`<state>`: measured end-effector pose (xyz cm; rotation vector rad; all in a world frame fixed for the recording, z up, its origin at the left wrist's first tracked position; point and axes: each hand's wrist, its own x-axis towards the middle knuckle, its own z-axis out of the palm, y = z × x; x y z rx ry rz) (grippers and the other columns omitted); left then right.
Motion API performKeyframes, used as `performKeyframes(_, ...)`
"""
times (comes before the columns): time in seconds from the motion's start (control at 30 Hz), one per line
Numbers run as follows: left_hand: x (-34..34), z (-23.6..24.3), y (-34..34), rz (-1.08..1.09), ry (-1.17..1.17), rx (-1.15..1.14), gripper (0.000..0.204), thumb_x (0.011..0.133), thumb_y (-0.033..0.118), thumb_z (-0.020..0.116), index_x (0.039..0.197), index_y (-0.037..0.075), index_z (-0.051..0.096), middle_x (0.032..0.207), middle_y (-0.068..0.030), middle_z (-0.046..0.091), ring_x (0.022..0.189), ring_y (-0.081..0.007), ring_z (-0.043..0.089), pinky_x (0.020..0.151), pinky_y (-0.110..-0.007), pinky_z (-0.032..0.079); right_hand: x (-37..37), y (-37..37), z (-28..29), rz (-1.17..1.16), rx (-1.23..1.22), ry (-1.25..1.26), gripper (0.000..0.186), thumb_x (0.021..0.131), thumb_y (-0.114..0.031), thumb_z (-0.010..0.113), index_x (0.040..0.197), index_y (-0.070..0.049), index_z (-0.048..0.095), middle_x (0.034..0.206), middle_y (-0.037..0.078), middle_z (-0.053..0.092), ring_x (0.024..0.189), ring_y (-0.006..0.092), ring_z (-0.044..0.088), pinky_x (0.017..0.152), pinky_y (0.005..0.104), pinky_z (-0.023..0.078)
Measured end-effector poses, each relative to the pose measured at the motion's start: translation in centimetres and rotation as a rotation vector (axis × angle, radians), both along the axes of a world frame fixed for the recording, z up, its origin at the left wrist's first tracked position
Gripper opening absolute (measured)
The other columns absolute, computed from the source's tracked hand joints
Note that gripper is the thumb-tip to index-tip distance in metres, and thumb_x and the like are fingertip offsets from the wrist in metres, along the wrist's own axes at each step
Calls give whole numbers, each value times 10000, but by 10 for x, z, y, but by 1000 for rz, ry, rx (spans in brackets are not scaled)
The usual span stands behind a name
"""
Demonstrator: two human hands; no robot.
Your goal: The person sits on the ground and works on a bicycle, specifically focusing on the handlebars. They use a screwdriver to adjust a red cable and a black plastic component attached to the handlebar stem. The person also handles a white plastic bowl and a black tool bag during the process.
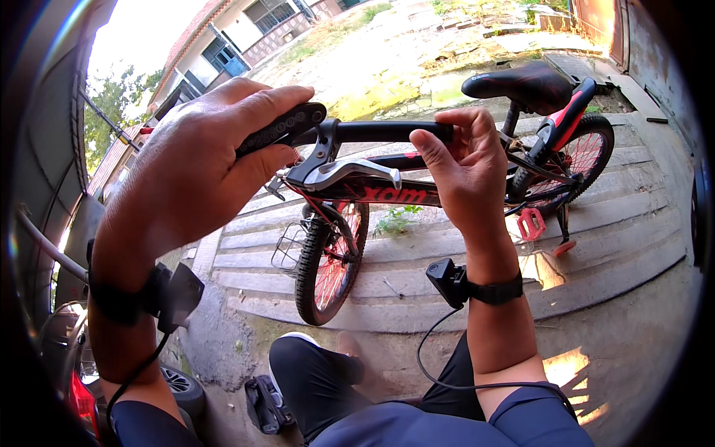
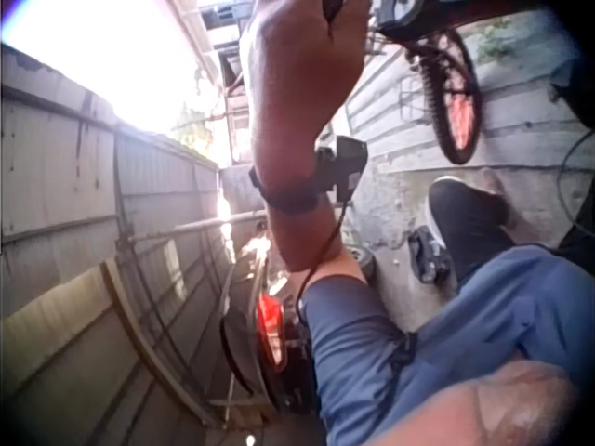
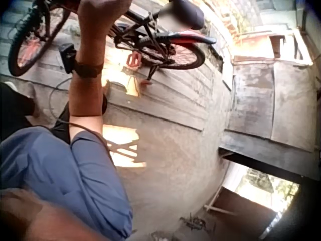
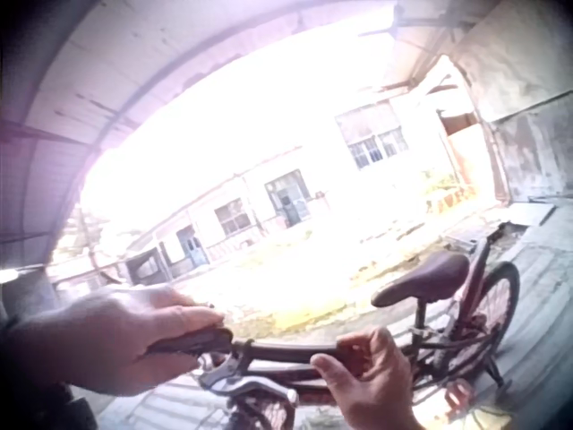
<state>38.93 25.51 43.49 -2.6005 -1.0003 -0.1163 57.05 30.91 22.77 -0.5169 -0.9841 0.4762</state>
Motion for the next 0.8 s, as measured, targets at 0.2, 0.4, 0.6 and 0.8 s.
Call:
performKeyframes(0.2,21,-13,-11,157,32,155,437,821,45,665,1252,36,593,1072,-176,645,909,-313,660,741,-378,519,0,1,-3,-43,-37,-22,260,850,-43,744,1003,-25,534,782,4,600,708,38,551,630,179,459)
performKeyframes(0.4,5,6,-15,-69,121,24,604,726,-80,696,1291,93,572,1369,-172,521,1129,-371,610,792,-371,579,0,-3,-2,17,-19,-50,254,871,-69,733,1036,-34,544,847,-14,564,730,25,523,632,164,419)
performKeyframes(0.6,-7,14,9,-203,172,-131,602,723,-88,728,1269,121,585,1389,-169,507,1159,-370,598,842,-379,582,2,-1,-3,35,-12,-44,254,870,-69,735,1036,-35,546,845,-24,557,724,20,508,624,158,409)
performKeyframes(0.8,-13,19,22,-312,175,-184,492,751,206,783,1201,127,602,1328,-181,531,1130,-390,608,899,-429,554,4,-2,-4,65,-20,-44,254,871,-72,734,1036,-38,545,859,-31,561,733,16,511,632,153,418)
